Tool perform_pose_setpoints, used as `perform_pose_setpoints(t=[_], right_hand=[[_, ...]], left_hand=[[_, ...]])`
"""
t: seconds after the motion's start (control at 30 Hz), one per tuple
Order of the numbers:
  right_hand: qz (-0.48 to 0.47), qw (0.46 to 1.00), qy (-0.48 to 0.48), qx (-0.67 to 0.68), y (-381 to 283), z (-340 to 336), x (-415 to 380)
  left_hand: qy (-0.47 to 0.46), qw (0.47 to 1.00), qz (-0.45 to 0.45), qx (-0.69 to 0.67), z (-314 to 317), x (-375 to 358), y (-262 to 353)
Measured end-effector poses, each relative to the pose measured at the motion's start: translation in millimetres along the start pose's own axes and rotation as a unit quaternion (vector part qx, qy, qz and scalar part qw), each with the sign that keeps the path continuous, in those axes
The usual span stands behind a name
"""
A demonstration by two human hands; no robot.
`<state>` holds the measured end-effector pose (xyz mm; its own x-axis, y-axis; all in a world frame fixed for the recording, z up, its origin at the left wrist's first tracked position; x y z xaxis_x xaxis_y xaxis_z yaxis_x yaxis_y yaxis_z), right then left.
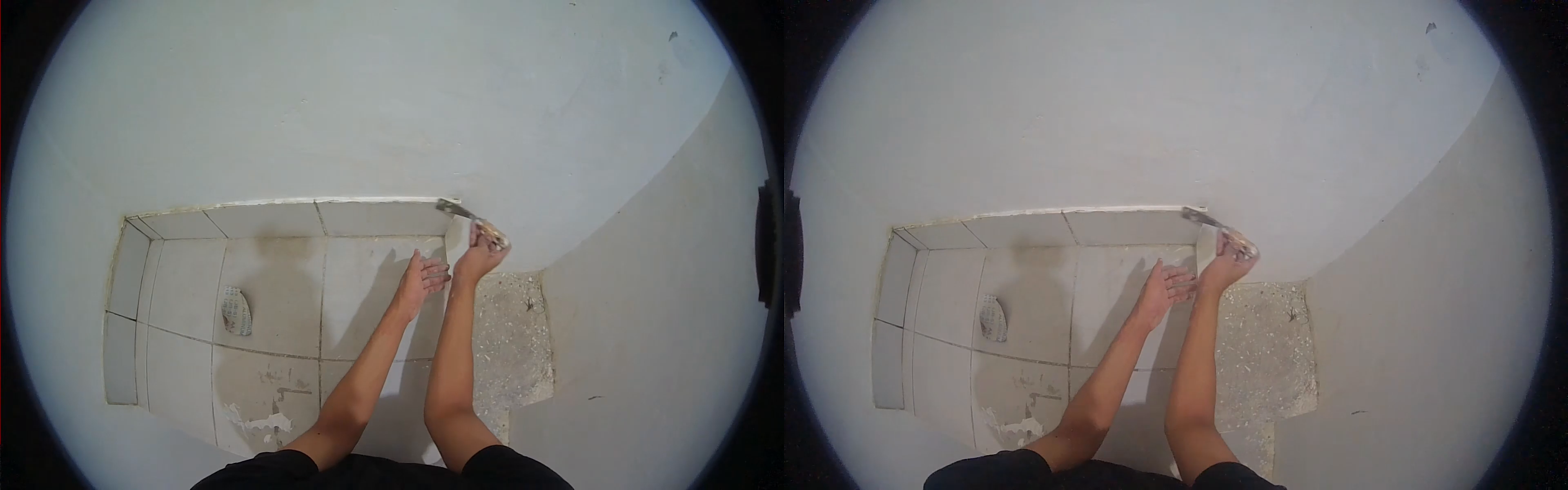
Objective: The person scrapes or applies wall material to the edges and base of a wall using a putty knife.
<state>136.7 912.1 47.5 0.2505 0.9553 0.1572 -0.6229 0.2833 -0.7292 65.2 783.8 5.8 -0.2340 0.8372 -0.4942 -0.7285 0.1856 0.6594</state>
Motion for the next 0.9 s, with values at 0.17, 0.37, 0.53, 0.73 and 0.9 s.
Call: perform_pose_setpoints(t=[0.17,0.37,0.53,0.73,0.9], right_hand=[[-0.006,1.000,-0.005,0.002,-2,1,-1],[-0.025,0.999,-0.012,-0.016,4,5,-9],[-0.009,1.000,-0.015,0.011,0,13,-9],[0.007,0.999,-0.044,0.011,-2,3,5],[-0.039,0.998,-0.044,-0.028,2,-24,23]], left_hand=[[-0.003,1.000,-0.003,-0.009,7,2,0],[-0.014,0.998,0.042,0.053,15,12,13],[-0.001,0.979,0.122,0.164,38,4,34],[-0.032,0.960,0.179,0.214,64,25,33],[-0.005,0.952,0.172,0.252,81,22,33]])
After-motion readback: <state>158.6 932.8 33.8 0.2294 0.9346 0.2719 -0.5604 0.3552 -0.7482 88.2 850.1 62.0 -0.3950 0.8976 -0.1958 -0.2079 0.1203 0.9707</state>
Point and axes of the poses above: each hand's wrist, its own x-axis towards the middle knuckle, its own z-axis out of the palm, y = z × x, the point moved 5 cm from there along x, towards the middle knuckle, and after that the axes turned 9 degrees about -z, right-handed, at the moved point
